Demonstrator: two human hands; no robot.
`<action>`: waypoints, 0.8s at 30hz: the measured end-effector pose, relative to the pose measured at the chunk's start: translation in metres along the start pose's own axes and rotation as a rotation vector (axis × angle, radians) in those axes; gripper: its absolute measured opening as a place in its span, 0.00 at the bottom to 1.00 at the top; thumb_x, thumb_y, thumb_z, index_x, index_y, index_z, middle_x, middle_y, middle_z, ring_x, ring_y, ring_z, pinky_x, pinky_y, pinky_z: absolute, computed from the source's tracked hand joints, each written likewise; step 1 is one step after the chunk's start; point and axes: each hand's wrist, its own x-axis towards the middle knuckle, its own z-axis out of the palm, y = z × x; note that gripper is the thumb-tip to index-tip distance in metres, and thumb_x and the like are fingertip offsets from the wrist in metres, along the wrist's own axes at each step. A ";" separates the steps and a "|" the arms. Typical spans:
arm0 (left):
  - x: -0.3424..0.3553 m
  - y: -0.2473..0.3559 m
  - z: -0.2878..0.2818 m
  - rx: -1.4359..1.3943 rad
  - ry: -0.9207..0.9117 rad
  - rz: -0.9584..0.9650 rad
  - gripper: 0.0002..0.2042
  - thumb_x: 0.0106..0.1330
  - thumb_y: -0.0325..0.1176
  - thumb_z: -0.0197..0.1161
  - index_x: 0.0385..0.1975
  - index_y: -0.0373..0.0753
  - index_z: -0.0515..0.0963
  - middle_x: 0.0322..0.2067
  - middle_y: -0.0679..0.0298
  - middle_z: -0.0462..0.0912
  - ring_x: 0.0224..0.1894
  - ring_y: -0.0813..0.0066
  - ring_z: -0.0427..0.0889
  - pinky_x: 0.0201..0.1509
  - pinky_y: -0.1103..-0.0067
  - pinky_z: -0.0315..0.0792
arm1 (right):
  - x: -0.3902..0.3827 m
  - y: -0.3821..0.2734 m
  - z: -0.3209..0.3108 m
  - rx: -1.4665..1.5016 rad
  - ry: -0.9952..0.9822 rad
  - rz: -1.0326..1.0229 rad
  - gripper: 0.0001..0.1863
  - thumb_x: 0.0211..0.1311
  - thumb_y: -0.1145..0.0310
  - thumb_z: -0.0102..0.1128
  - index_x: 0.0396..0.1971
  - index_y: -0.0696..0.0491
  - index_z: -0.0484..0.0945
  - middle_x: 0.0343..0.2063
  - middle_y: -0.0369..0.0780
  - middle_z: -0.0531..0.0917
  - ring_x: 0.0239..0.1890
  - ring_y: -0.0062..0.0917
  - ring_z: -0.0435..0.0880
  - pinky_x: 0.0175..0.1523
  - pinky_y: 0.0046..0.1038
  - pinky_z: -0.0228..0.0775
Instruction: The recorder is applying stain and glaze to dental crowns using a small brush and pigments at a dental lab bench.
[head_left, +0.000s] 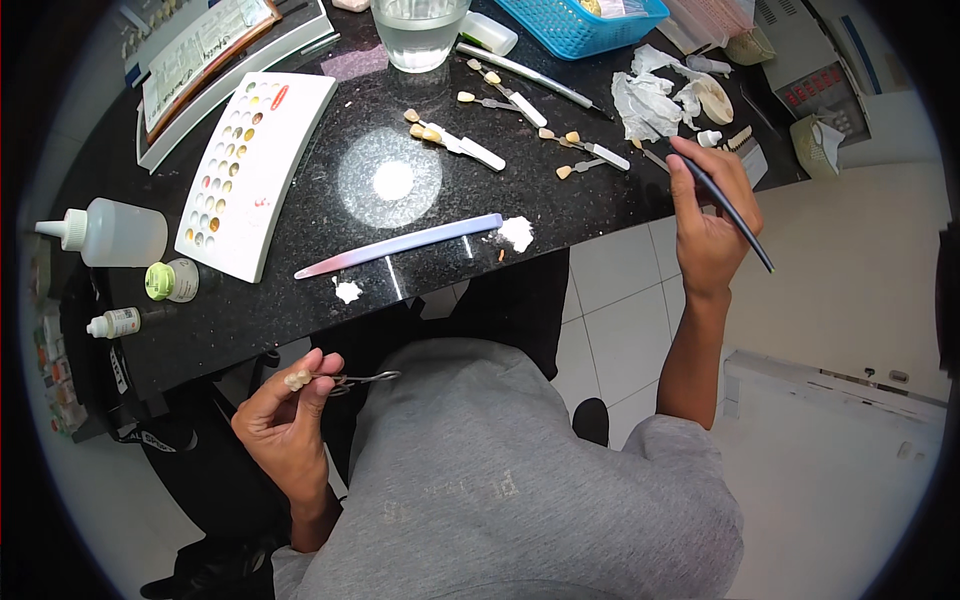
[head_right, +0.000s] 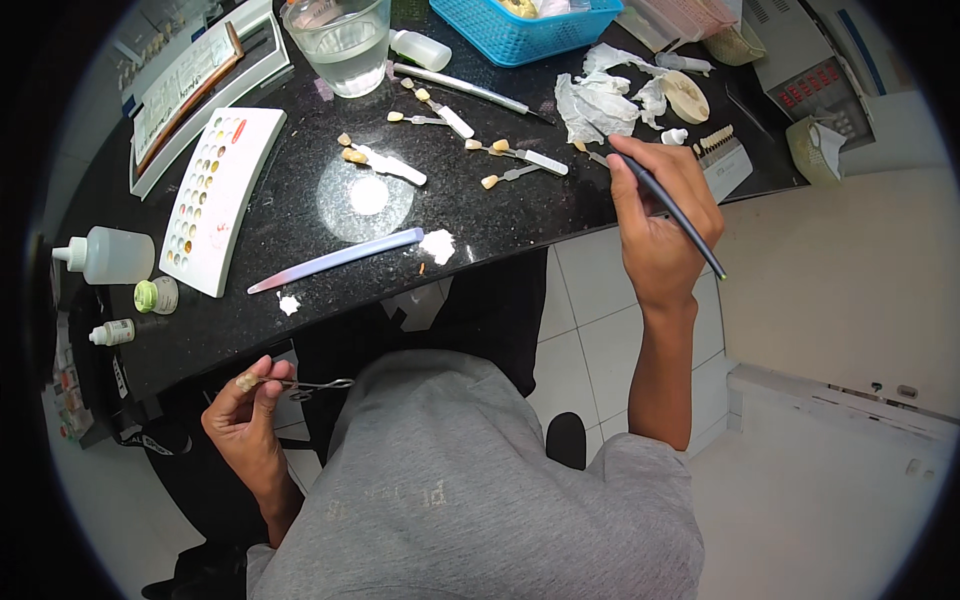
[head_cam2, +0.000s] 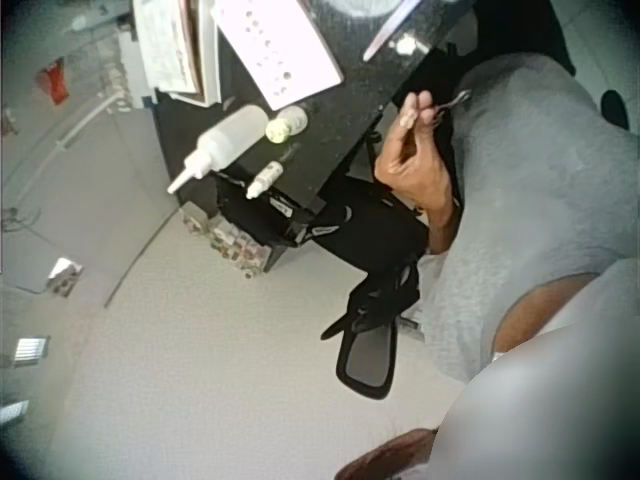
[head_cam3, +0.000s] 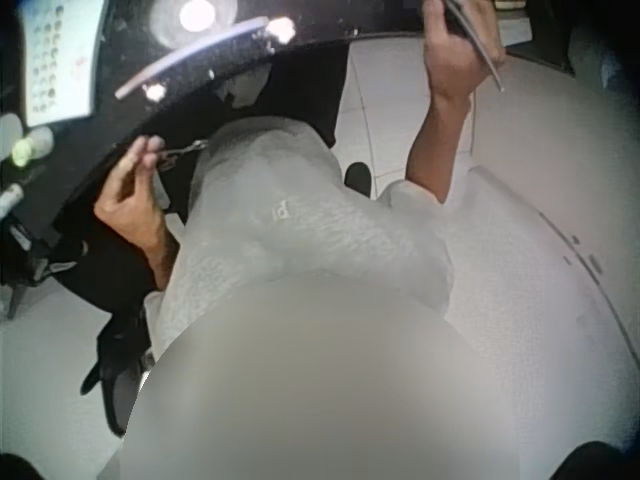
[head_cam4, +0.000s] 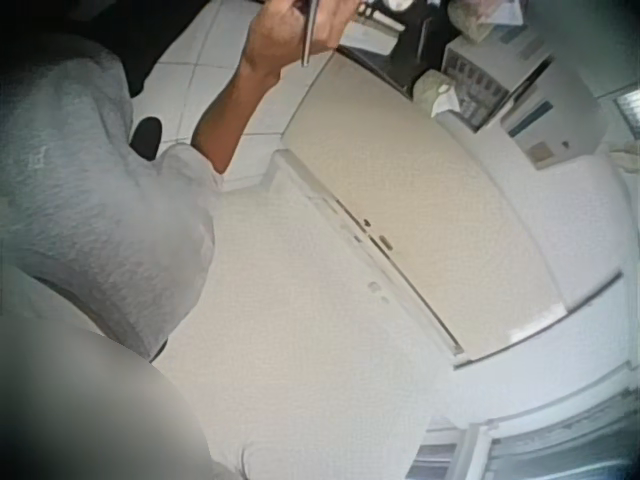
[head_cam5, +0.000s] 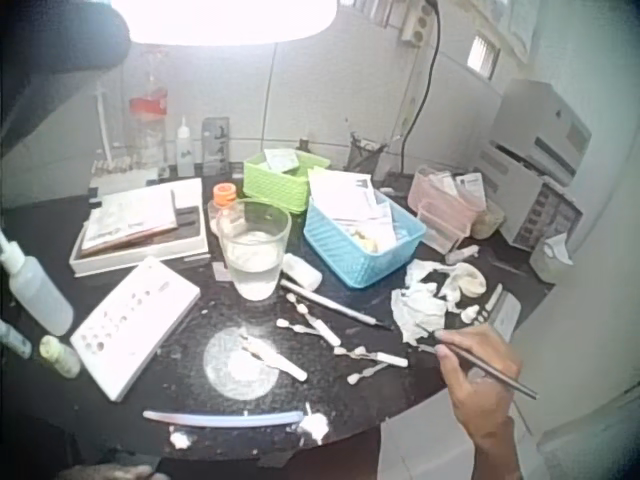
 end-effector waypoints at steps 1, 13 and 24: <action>-0.001 0.001 0.002 0.012 0.014 0.001 0.10 0.56 0.18 0.65 0.38 0.29 0.79 0.32 0.52 0.84 0.37 0.67 0.85 0.43 0.79 0.80 | -0.001 0.000 0.000 0.000 -0.033 0.019 0.07 0.53 0.79 0.63 0.34 0.57 0.83 0.27 0.36 0.79 0.24 0.14 0.74 0.25 0.15 0.64; -0.005 0.003 0.006 0.037 0.117 0.022 0.10 0.58 0.22 0.65 0.39 0.26 0.79 0.32 0.55 0.82 0.35 0.69 0.83 0.42 0.79 0.79 | -0.013 0.031 -0.002 0.054 0.146 0.095 0.04 0.55 0.77 0.64 0.32 0.58 0.81 0.28 0.36 0.82 0.27 0.14 0.77 0.30 0.13 0.67; 0.009 -0.026 -0.002 -0.230 0.085 0.080 0.09 0.58 0.18 0.63 0.38 0.30 0.79 0.36 0.53 0.82 0.39 0.67 0.84 0.46 0.78 0.82 | -0.021 -0.104 0.060 0.920 -0.267 0.081 0.17 0.60 0.68 0.58 0.43 0.64 0.72 0.23 0.45 0.73 0.19 0.20 0.71 0.19 0.16 0.61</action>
